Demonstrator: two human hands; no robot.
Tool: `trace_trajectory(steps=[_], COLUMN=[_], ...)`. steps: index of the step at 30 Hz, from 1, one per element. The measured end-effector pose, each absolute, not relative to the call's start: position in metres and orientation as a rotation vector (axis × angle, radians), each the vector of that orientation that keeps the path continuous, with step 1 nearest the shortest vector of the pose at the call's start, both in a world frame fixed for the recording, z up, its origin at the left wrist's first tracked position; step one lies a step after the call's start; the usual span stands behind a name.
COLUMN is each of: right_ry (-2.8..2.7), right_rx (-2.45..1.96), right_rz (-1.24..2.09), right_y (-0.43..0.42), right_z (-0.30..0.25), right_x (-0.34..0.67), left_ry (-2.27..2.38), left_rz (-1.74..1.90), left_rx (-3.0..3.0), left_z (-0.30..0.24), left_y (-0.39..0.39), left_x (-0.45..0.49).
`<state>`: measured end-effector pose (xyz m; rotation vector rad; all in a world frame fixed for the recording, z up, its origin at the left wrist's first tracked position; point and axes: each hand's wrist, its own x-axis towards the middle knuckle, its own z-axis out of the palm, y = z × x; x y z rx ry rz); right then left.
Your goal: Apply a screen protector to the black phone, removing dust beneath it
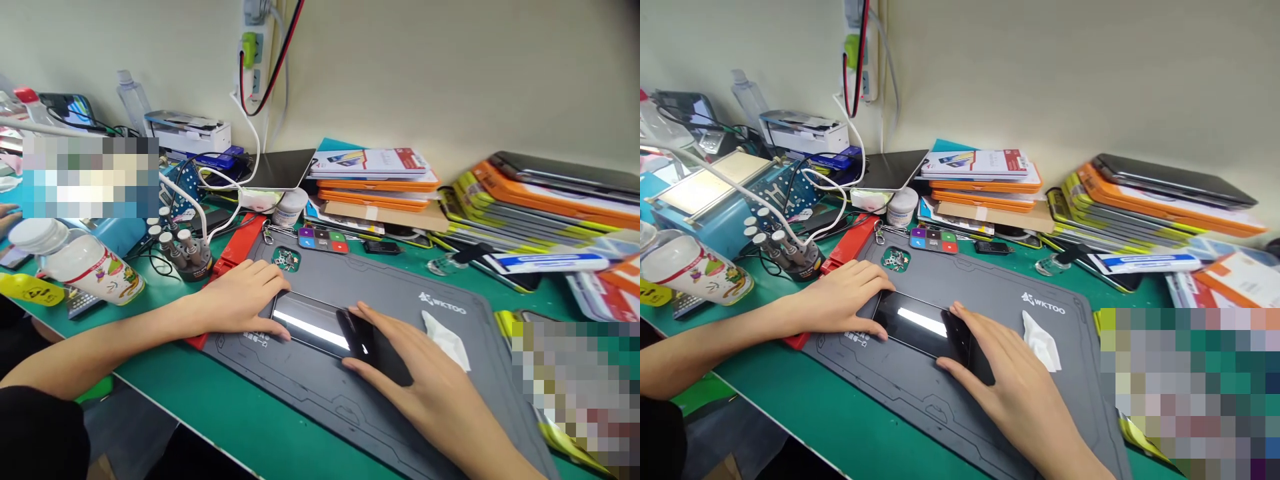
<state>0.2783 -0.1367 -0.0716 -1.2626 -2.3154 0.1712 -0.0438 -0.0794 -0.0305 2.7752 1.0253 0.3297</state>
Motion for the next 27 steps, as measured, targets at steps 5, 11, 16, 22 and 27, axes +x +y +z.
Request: trace_trajectory(steps=[5,11,16,22,27], right_ry=[-2.332,-2.354,-2.341,-2.340,-2.341], right_rx=[-1.238,-1.234,-1.234,-1.233,-1.237], right_rz=[0.131,0.122,0.140,0.124,0.132], right_y=[-0.1362,-0.1360,-0.1360,-0.1357,-0.1366], right_z=[-0.0718,-0.0714,-0.0738,-0.0785,-0.0774], right_x=[0.2778,0.2782,0.2787,0.2805,0.2799], left_ry=[1.018,1.019,1.036,1.026,1.029], left_rz=[0.340,0.317,0.304,0.341,0.370], left_rx=[2.795,2.804,2.803,2.814,2.810], left_z=[-0.0323,-0.0330,-0.0329,-0.0359,-0.0365], left_y=[-0.0808,-0.0820,-0.0818,-0.0814,-0.0811], left_x=[-0.0427,-0.0424,-0.0419,-0.0427,-0.0437])
